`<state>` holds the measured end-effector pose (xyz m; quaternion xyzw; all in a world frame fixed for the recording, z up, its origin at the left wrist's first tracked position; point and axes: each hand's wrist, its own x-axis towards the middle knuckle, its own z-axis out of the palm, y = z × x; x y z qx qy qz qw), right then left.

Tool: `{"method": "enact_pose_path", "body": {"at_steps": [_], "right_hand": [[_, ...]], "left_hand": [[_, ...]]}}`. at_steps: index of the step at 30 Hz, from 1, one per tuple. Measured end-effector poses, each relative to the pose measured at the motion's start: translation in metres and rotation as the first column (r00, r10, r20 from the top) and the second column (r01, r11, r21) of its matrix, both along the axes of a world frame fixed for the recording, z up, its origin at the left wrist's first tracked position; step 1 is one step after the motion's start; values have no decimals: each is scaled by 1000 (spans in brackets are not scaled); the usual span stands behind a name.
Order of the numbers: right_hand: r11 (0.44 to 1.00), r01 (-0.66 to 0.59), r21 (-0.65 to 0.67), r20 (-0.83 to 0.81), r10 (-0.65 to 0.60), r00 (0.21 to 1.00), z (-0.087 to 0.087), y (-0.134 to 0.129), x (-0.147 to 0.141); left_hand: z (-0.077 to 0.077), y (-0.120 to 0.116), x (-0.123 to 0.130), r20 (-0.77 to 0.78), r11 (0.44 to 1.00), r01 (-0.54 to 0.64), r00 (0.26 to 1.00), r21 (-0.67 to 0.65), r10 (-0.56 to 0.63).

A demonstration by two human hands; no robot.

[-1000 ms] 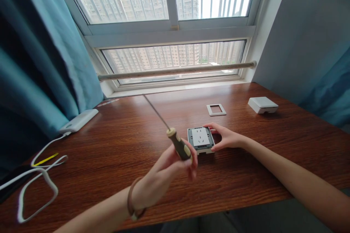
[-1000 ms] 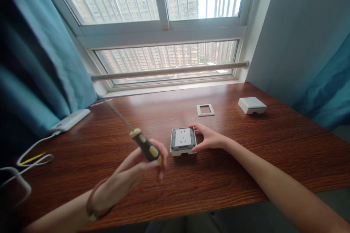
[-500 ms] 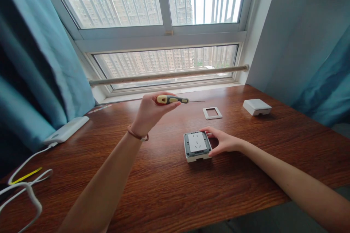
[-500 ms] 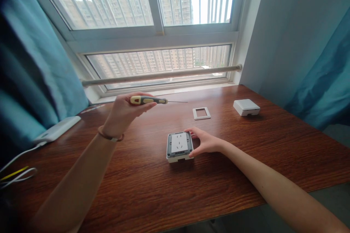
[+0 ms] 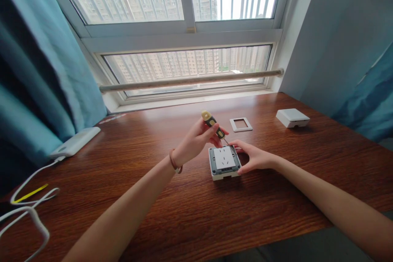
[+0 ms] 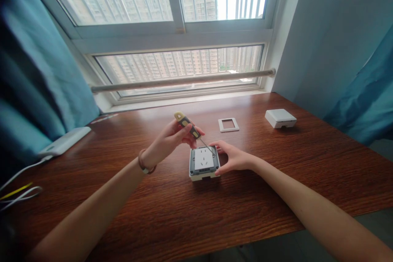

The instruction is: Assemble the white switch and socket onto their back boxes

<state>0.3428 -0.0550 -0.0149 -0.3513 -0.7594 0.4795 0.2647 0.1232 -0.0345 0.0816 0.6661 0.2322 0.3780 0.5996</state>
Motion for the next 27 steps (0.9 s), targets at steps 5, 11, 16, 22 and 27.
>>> {"method": "enact_pose_path", "body": {"at_steps": [5,11,16,22,27], "right_hand": [[1000,-4,0,0,4,1000,2,-1,-1],[1000,-11,13,2,11,1000,0,0,0],[1000,-20,11,-6,20,1000,-1,1,1],[999,-11,35,18,10,1000,1,0,0],[998,-18,55,19,17,1000,-2,2,0]], "left_hand": [[-5,0,1,-36,1000,-2,999,31,4],[-7,0,3,-95,997,-27,995,68,33],[-7,-3,4,-117,991,-40,992,128,55],[-11,-3,4,-146,984,-49,987,174,75],[-9,0,5,-174,980,21,985,200,15]]}}
